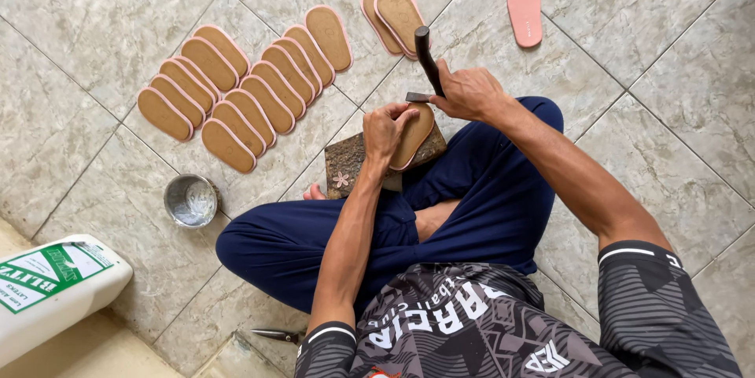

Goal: The person sits on the floor and uses a hammer and chisel to trim the edges of a shoe insole placed on a wooden block. They repeatedly strike the chisel along the perimeter to remove excess material, then inspect the insole and continue trimming.

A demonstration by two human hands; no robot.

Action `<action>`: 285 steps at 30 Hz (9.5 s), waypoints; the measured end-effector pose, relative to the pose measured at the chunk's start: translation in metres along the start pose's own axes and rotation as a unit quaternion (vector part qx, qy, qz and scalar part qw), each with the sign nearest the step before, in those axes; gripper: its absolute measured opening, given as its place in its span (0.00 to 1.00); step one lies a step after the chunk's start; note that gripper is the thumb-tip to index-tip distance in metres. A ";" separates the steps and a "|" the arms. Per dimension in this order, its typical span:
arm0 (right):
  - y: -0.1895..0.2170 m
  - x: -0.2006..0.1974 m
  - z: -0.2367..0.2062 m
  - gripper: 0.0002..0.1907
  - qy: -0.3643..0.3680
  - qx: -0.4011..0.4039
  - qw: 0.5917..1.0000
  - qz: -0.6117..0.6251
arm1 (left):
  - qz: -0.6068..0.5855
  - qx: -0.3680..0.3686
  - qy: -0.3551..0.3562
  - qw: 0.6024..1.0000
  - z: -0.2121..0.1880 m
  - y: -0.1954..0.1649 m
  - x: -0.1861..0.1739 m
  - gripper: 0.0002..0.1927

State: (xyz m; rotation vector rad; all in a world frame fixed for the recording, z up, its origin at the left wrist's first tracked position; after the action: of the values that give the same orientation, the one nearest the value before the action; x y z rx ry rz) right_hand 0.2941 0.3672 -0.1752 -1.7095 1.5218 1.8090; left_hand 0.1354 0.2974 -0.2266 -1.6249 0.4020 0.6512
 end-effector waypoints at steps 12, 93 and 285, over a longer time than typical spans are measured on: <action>-0.023 -0.005 -0.008 0.31 -0.012 0.002 1.000 0.013 | 0.030 0.161 -0.045 0.985 -0.001 -0.014 -0.013 0.32; 0.008 0.019 -0.112 0.25 -0.205 -0.051 0.682 0.700 | 0.025 0.250 -0.055 0.966 -0.058 -0.084 -0.051 0.10; 0.005 0.054 -0.034 0.47 -0.122 0.142 0.982 0.029 | -0.054 0.041 0.154 0.986 0.020 0.022 -0.012 0.26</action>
State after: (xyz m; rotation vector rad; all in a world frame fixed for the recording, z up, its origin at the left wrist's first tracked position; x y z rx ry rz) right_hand 0.2950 0.3140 -0.2106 -1.2764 1.6428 1.6601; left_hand 0.1090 0.3118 -0.2372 -1.6603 0.5543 0.2968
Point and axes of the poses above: each hand's wrist, its own z-axis towards the middle knuckle, its own x-axis out of the palm, y = z × x, the point moved 6 cm from there along z, towards the middle knuckle, and after that the axes turned 13 degrees about z, right-handed, at the moved point
